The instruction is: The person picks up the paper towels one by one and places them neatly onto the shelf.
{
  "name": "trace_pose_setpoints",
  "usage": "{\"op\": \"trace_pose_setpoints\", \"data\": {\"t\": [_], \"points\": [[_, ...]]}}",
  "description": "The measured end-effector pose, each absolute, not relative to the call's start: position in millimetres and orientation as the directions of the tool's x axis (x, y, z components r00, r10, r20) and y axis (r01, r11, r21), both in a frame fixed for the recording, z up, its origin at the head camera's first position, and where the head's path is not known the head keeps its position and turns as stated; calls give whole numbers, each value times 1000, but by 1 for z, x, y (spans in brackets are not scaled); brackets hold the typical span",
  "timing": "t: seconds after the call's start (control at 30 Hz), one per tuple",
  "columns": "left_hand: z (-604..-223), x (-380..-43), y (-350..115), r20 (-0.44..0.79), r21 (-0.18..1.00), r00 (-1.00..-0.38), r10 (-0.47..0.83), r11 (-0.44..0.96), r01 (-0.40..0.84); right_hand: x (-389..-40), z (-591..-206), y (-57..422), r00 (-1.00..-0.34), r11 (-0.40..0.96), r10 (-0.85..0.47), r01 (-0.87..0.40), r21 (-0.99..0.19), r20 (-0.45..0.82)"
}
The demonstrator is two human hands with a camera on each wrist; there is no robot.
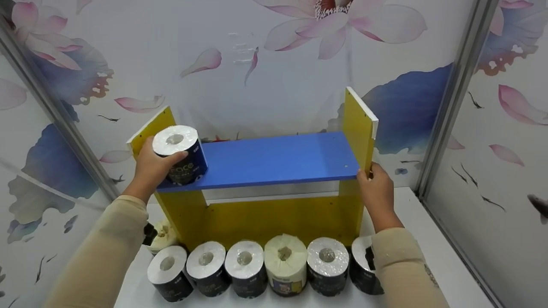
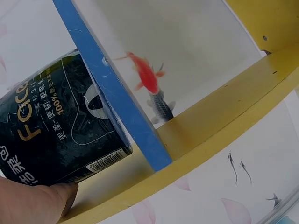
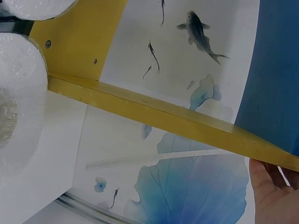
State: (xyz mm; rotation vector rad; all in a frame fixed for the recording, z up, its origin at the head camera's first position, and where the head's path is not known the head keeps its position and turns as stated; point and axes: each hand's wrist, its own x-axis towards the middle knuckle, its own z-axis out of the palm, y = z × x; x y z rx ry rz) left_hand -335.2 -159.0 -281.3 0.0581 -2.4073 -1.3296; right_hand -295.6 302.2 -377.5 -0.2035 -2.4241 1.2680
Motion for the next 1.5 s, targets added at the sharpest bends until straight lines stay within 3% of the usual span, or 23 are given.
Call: {"op": "trace_pose_setpoints", "data": {"t": [0.9,1.5], "points": [[-281,-339,-163,221,846,-948,-230,529,69,-297,-380,298,-913,556,322,-32,-830,251],[-282,-340,-156,315,795,-928,-199,589,144,-296,-379,301,-902,561,345,-25,-827,261]]}}
